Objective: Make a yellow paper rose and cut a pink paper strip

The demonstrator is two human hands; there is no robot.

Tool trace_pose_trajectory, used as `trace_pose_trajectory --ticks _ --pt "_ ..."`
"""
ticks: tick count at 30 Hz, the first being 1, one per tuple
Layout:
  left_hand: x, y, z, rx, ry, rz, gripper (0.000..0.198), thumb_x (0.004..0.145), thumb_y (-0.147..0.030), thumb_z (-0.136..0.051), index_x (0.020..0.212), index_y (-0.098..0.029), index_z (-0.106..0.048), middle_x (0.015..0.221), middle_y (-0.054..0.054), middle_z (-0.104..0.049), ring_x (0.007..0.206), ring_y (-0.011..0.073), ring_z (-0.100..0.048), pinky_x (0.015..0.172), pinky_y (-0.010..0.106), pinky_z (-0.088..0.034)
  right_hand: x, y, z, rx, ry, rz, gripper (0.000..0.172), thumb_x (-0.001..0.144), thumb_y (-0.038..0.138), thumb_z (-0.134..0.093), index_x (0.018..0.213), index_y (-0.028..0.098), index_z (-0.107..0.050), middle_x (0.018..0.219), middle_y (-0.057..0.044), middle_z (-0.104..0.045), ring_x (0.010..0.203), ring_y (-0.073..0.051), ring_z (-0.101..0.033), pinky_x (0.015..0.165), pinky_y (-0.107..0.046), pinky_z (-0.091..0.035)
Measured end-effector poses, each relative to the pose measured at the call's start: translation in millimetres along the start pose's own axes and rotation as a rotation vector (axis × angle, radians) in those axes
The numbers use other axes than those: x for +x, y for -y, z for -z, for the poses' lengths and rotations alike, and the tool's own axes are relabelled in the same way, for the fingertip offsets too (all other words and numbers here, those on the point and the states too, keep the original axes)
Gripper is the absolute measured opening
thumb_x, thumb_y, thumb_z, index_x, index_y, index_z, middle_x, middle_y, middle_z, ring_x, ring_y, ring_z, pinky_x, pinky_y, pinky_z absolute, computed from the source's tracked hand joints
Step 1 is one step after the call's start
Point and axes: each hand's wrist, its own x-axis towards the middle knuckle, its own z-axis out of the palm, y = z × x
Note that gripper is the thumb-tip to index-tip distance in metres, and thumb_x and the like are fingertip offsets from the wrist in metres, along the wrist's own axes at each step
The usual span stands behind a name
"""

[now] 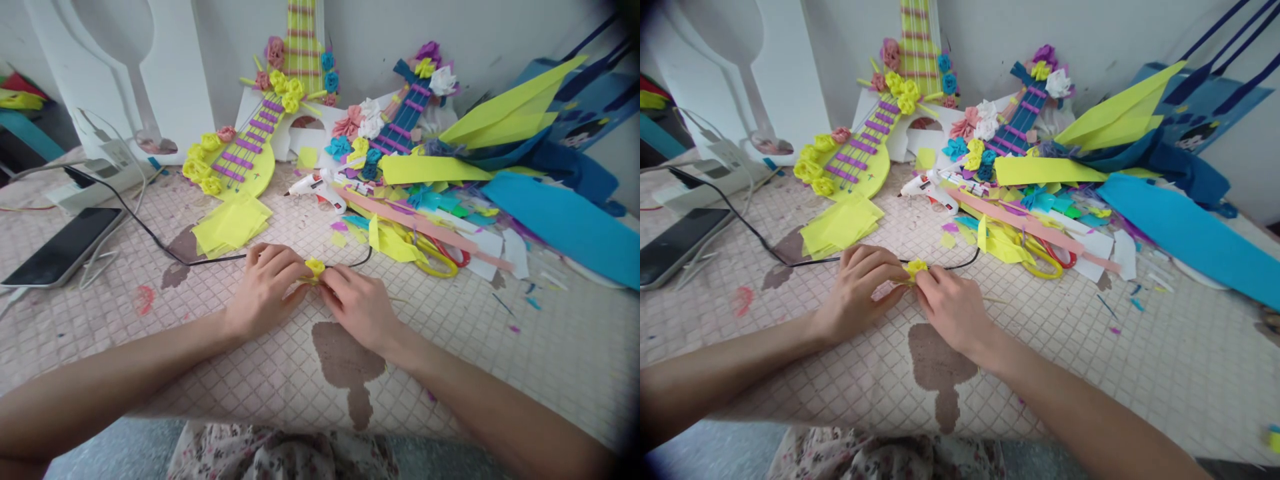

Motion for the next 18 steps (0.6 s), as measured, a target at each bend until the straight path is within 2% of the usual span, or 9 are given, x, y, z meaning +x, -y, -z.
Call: trace_pose_trajectory --ticks 7,14,18 --pt "-0.9 1.2 0.3 0.005 0.037 0.0 0.005 0.087 -0.023 -0.056 0.085 -0.023 -0.061 0.09 0.0 -0.066 0.094 0.0197 -0.053 0.089 0.04 -0.034 -0.8 -2.0 0.0 -0.011 0.011 0.013 0.018 0.093 0.024 -0.043 0.084 0.018 -0.057 0.076 0.0 -0.06 0.063 -0.012 -0.056 0.053 -0.026 -0.032" --pt "-1.5 1.6 0.5 -0.009 0.078 0.011 0.006 0.088 -0.024 -0.055 0.085 -0.022 -0.06 0.088 0.001 -0.065 0.096 0.0201 -0.053 0.09 0.04 -0.033 -1.0 -1.8 1.2 0.009 0.021 0.018 0.016 0.094 0.024 -0.042 0.087 0.017 -0.055 0.082 -0.001 -0.059 0.066 -0.012 -0.056 0.052 -0.026 -0.033" --pt "-1.6 0.4 -1.9 -0.041 0.049 0.002 0.003 0.088 -0.021 -0.055 0.088 -0.021 -0.058 0.091 0.002 -0.065 0.094 0.0191 -0.053 0.088 0.038 -0.035 -1.4 -2.5 2.0 0.018 0.053 0.033 0.017 0.095 0.023 -0.041 0.091 0.018 -0.057 0.086 -0.001 -0.058 0.068 -0.011 -0.056 0.053 -0.025 -0.034"
